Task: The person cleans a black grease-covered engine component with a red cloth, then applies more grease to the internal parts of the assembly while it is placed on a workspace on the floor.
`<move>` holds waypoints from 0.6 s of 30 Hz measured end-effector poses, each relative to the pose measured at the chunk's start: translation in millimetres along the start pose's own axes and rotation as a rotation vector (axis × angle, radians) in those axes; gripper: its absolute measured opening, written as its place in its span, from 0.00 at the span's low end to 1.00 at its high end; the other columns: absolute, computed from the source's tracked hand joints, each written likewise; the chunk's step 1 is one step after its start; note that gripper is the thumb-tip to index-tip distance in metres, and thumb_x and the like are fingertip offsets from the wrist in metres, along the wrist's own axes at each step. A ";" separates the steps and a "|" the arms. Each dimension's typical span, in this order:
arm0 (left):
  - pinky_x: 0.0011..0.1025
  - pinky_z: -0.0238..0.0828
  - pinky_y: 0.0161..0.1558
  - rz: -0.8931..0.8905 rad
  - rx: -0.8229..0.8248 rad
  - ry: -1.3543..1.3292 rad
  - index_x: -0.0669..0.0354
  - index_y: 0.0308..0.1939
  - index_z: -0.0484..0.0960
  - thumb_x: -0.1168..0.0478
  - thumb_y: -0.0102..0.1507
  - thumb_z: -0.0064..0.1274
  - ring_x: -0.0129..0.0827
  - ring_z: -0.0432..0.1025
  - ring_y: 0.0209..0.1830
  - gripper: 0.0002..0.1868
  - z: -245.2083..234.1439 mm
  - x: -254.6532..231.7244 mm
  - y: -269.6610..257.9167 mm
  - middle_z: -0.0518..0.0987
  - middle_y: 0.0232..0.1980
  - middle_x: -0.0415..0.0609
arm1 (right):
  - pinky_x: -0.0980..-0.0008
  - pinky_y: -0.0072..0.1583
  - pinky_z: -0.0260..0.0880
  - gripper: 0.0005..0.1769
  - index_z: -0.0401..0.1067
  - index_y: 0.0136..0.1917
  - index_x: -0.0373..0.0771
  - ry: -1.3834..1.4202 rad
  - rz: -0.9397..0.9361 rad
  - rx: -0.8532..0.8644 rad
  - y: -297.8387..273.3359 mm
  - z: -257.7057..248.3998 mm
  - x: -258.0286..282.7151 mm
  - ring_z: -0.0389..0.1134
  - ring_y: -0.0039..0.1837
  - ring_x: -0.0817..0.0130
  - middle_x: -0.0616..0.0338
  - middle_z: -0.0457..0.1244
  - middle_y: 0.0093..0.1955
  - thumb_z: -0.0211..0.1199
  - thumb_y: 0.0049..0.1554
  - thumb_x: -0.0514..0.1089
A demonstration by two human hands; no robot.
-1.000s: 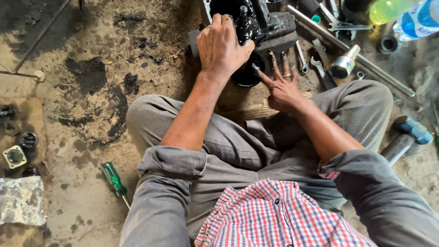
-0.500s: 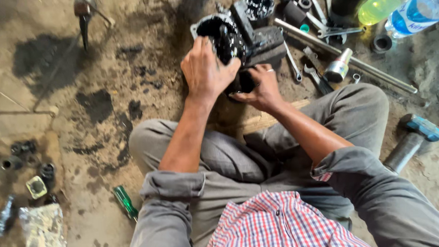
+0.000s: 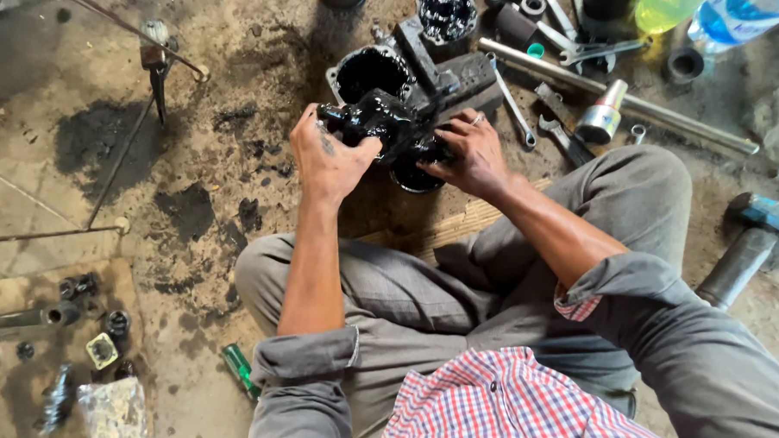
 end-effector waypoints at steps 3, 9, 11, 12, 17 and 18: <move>0.33 0.78 0.42 0.011 0.037 -0.060 0.64 0.35 0.79 0.62 0.44 0.68 0.35 0.80 0.35 0.19 -5.3 3.4 -6.3 0.83 0.36 0.50 | 0.53 0.60 0.65 0.26 0.78 0.54 0.39 -0.064 -0.054 -0.074 -0.6 -3.2 1.7 0.64 0.61 0.51 0.54 0.67 0.51 0.78 0.48 0.55; 0.33 0.83 0.45 0.025 0.070 -0.485 0.63 0.52 0.73 0.65 0.48 0.59 0.39 0.81 0.42 0.27 6.5 -2.6 -11.4 0.82 0.45 0.49 | 0.54 0.58 0.68 0.25 0.78 0.51 0.37 -0.015 0.009 -0.148 -4.4 -8.6 12.9 0.65 0.58 0.53 0.53 0.68 0.50 0.79 0.45 0.52; 0.36 0.81 0.48 0.187 -0.052 -0.204 0.64 0.51 0.74 0.67 0.48 0.63 0.45 0.79 0.45 0.28 7.3 -8.7 -14.9 0.79 0.47 0.54 | 0.55 0.57 0.69 0.24 0.79 0.51 0.37 0.005 0.013 -0.180 -6.8 -7.5 15.3 0.66 0.57 0.54 0.54 0.69 0.49 0.79 0.45 0.50; 0.37 0.80 0.49 0.269 -0.110 -0.065 0.64 0.51 0.74 0.69 0.47 0.64 0.48 0.78 0.47 0.28 7.9 -12.2 -16.1 0.77 0.48 0.56 | 0.55 0.56 0.69 0.25 0.79 0.51 0.36 -0.007 0.021 -0.182 -8.3 -7.3 15.6 0.66 0.56 0.54 0.54 0.68 0.48 0.79 0.45 0.51; 0.36 0.80 0.49 0.114 -0.043 -0.117 0.63 0.50 0.77 0.67 0.48 0.65 0.43 0.80 0.45 0.26 4.5 -16.8 -10.0 0.82 0.47 0.54 | 0.54 0.55 0.69 0.26 0.78 0.52 0.34 0.021 0.030 -0.155 -11.4 -8.6 17.3 0.66 0.56 0.52 0.53 0.68 0.48 0.79 0.46 0.51; 0.35 0.82 0.49 0.027 0.003 -0.171 0.62 0.50 0.79 0.66 0.50 0.65 0.40 0.82 0.44 0.24 2.4 -17.9 -7.4 0.85 0.47 0.52 | 0.54 0.55 0.69 0.26 0.78 0.52 0.34 0.021 0.028 -0.158 -12.4 -8.5 18.9 0.65 0.56 0.51 0.52 0.67 0.48 0.79 0.45 0.51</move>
Point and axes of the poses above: each hand's wrist, its own y-axis towards the middle knuckle, its own z-axis out of the palm, x = y × z, the point moved 3 cm from there along y, towards the middle knuckle
